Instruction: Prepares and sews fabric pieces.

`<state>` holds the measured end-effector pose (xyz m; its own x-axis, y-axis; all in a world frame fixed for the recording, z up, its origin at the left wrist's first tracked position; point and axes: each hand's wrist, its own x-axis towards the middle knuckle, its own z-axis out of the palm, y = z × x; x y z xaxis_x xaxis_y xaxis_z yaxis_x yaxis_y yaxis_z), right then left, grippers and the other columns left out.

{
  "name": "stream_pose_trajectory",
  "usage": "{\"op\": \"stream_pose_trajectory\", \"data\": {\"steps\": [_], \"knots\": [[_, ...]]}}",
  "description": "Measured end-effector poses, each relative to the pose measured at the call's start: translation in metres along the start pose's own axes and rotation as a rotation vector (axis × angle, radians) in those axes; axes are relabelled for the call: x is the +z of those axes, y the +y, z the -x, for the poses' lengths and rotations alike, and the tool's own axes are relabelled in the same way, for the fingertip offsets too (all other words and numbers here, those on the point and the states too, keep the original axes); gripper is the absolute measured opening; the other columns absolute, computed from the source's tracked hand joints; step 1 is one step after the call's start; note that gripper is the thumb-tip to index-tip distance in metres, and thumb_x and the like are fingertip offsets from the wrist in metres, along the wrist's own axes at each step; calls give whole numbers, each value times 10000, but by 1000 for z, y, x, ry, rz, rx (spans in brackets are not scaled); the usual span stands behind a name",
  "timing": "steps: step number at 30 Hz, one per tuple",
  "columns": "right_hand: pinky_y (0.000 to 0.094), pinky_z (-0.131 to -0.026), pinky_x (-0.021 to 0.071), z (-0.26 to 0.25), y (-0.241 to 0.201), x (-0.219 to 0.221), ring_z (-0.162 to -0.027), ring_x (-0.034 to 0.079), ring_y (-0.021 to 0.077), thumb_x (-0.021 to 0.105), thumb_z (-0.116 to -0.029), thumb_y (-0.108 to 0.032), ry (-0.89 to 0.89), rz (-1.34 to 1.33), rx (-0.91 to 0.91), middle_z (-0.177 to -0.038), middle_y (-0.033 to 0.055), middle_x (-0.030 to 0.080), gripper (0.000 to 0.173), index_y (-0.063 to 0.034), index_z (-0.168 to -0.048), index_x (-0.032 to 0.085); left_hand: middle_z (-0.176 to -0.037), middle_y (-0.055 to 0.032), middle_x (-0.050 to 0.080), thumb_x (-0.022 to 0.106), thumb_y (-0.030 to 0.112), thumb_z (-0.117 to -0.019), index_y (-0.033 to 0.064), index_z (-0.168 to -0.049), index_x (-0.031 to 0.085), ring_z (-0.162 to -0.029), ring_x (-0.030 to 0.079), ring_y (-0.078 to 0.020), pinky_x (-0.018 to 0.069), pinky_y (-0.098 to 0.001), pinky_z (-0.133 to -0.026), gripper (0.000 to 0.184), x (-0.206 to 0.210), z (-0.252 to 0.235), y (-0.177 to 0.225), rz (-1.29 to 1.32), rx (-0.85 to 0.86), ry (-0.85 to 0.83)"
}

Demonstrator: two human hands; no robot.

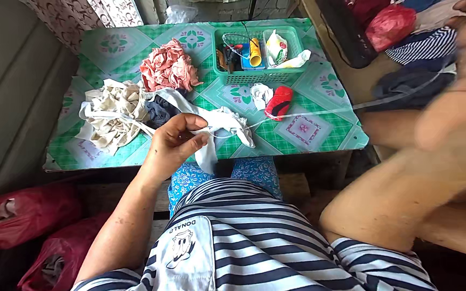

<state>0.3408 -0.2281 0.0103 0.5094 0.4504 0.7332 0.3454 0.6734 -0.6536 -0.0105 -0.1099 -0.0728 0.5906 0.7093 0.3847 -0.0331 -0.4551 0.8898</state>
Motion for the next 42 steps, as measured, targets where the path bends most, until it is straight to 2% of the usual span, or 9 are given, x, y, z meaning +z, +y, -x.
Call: {"op": "stream_pose_trajectory", "data": {"steps": [2, 5, 8, 14, 17, 22, 27, 31, 42], "knots": [[332, -898, 573, 18, 4, 31, -809, 631, 16, 428, -1078, -150, -308, 113, -38, -886, -121, 632, 230, -87, -1243, 576, -1022, -3, 687, 664, 3, -934, 39, -1241, 563, -803, 693, -66, 617, -226, -729, 325, 6, -2, 9, -34, 2, -30], [177, -645, 474, 56, 19, 80, -732, 532, 12, 654, -967, -164, -689, 153, -76, -944, 48, 644, 386, 87, -1258, 616, -1024, -4, 690, 652, -21, -924, 45, -1248, 524, -801, 702, -70, 620, -223, -718, 355, 13, -4, 18, -51, 6, -33], [186, -598, 435, 85, 31, 113, -678, 495, 54, 754, -897, -189, -789, 141, -23, -811, 39, 600, 375, 43, -1187, 703, -1016, 8, 689, 650, -19, -927, 40, -1232, 530, -802, 687, -40, 599, -187, -720, 333, 15, -5, 24, -86, 44, -28], [194, -675, 461, 92, 35, 126, -714, 527, 58, 676, -928, -57, -736, 175, -35, -810, 42, 623, 92, 5, -958, 737, -997, 1, 699, 664, 11, -928, 26, -1255, 535, -732, 664, -34, 575, -169, -639, 352, 12, -2, 22, -128, 97, -19], [129, -641, 460, 89, 35, 124, -717, 539, 16, 655, -916, -12, -721, 74, 26, -855, 63, 643, 85, 43, -956, 707, -945, 8, 682, 678, 33, -915, 14, -1235, 575, -707, 594, -3, 495, -130, -616, 337, 9, -2, 15, -196, 136, 12], [115, -572, 467, 87, 35, 120, -637, 524, -3, 631, -924, 19, -694, -31, 123, -802, 31, 605, 57, 52, -964, 656, -1034, 30, 676, 686, 71, -940, 45, -1134, 644, -931, 643, -38, 546, -220, -848, 200, 5, -1, 7, -85, 191, 57], [123, -596, 485, 89, 36, 121, -655, 539, -1, 615, -934, 17, -711, -91, 146, -802, 23, 603, 70, 52, -988, 643, -948, 64, 675, 657, 64, -970, 110, -1090, 649, -802, 647, -21, 565, -181, -733, 128, 7, 0, 4, 152, 126, 82], [107, -551, 414, 91, 39, 121, -628, 481, -9, 678, -905, -26, -753, -124, 169, -765, 5, 562, 232, 89, -1104, 649, -947, 60, 670, 660, 63, -972, 121, -1099, 629, -822, 650, -27, 566, -191, -759, 142, 9, -2, 4, 223, 116, 79], [101, -611, 451, 97, 44, 126, -676, 521, -24, 675, -926, -12, -653, -59, 141, -831, 33, 645, 67, 45, -948, 702, -1015, 66, 658, 678, 41, -950, 127, -1130, 616, -884, 647, -35, 562, -208, -821, 208, 12, 0, 2, 129, 177, 143]]}}
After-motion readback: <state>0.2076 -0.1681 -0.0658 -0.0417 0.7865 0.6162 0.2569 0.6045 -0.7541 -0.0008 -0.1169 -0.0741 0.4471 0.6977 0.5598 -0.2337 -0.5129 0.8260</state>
